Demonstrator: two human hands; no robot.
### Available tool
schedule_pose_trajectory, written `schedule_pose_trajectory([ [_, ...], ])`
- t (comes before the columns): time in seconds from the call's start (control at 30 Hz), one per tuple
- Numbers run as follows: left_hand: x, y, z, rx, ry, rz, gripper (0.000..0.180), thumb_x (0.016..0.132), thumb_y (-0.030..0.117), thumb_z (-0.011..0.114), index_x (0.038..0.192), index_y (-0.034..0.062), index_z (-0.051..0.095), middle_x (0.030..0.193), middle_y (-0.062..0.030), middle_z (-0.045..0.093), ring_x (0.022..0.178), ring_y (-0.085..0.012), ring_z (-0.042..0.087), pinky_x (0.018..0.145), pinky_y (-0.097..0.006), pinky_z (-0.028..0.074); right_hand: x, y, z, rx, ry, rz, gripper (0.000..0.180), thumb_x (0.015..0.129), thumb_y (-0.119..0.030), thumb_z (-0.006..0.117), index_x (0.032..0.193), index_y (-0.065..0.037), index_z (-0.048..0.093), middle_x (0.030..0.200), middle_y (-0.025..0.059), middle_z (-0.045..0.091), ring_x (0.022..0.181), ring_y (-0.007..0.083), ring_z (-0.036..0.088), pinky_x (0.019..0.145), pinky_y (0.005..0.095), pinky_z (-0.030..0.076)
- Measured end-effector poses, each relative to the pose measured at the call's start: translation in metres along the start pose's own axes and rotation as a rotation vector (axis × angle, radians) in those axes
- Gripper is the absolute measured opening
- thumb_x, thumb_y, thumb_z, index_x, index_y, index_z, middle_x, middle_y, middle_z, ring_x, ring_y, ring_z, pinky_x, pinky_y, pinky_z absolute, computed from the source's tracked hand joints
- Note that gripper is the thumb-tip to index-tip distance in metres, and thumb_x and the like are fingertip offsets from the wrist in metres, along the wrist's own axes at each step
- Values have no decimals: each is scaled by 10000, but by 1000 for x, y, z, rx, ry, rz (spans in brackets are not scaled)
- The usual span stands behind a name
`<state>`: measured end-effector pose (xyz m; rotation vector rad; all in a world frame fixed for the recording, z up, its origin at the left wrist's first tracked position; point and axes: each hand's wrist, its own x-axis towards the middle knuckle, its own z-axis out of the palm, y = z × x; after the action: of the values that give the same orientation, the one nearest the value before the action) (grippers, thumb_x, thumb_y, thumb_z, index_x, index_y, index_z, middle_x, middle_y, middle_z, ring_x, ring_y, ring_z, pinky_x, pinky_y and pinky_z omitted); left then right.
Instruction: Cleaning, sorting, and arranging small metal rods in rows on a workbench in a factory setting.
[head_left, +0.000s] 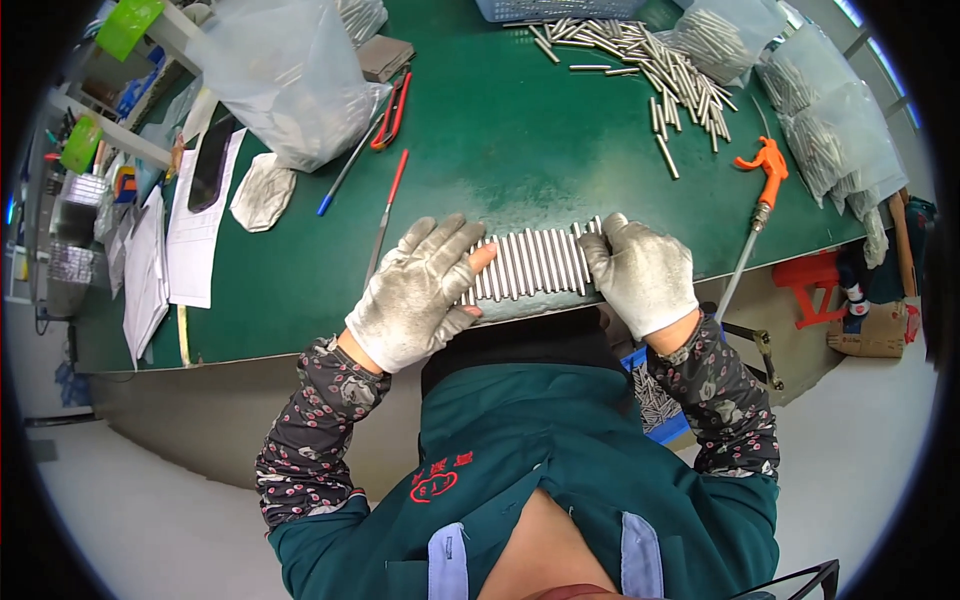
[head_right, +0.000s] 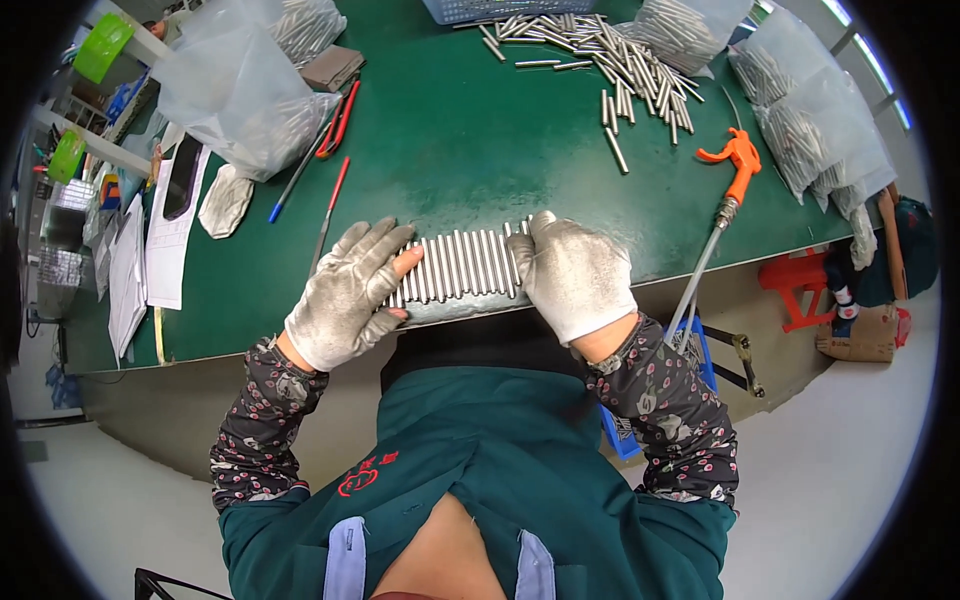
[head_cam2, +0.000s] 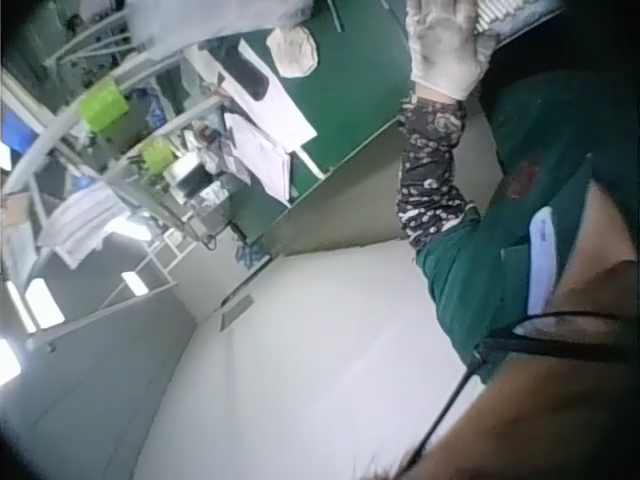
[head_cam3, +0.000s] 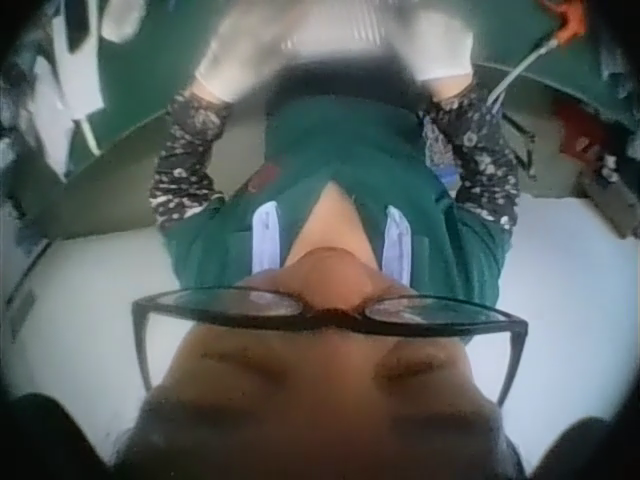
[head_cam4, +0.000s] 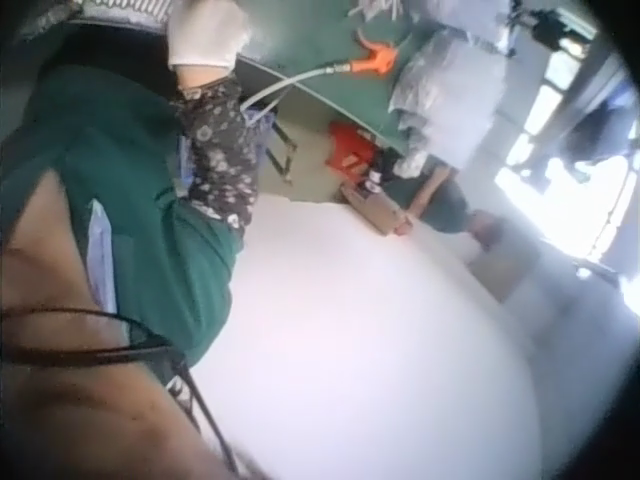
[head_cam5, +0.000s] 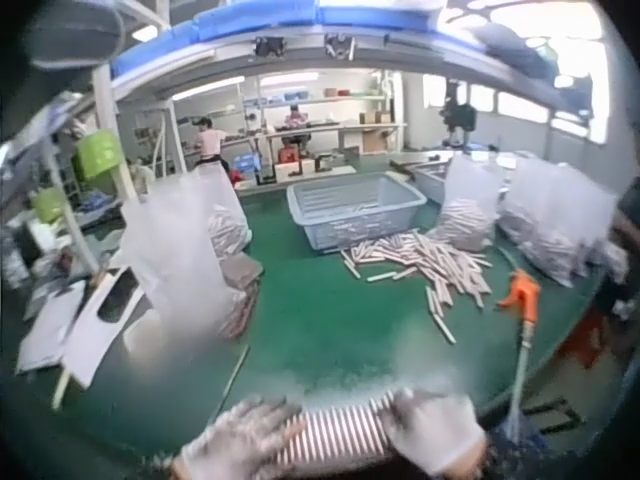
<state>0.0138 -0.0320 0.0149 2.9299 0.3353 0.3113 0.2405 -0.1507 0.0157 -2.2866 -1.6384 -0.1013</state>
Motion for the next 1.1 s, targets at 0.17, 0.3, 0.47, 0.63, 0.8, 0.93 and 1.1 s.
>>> schedule_pose_trajectory([
  [0.17,-16,-10,-3,-1,-15,-7,684,822,446,563,1359,63,382,1346,-162,426,1268,-364,389,1063,-493,275,4,-12,-5,23,-13,-109,263,823,-319,598,746,-71,554,678,131,610,629,312,617,545,411,474],
  [0.3,-14,-4,-1,-2,85,-124,905,736,605,585,1381,29,318,1362,-198,381,1295,-387,336,1064,-507,260,11,-7,-14,104,8,-348,504,741,-457,647,1006,-33,588,952,165,609,924,314,589,778,421,454],
  [0.47,0,6,3,77,19,-140,860,724,587,602,1322,6,393,1352,-189,400,1287,-375,349,1066,-508,247,11,-10,5,193,-53,-588,792,635,-578,675,1175,-12,553,1120,159,550,1058,346,508,895,456,395],
  [0.63,2,6,3,105,14,-134,804,714,510,656,1312,26,421,1349,-161,426,1284,-358,361,1069,-505,247,15,-11,8,193,-79,-575,777,628,-590,671,1165,-38,569,1086,160,549,1000,335,521,870,449,394],
  [0.8,3,11,3,19,57,-190,735,749,453,648,1311,32,431,1348,-167,430,1288,-356,363,1078,-505,246,16,-21,7,105,-76,-606,732,654,-607,647,1162,-84,579,1107,150,540,1015,325,516,864,448,396],
  [0.93,-3,10,3,17,62,-177,690,757,467,638,1267,32,478,1343,-173,432,1285,-344,369,1074,-508,249,13,-26,9,93,-107,-597,722,676,-627,622,1155,-89,580,1125,156,518,1033,332,490,856,458,387],
  [1.1,-13,3,8,50,77,-152,761,757,482,630,1360,88,385,1343,-151,438,1271,-323,389,1085,-485,238,17,-31,13,-5,19,-755,708,721,-579,613,1228,-91,534,1269,208,469,1222,397,398,1012,525,291],
])
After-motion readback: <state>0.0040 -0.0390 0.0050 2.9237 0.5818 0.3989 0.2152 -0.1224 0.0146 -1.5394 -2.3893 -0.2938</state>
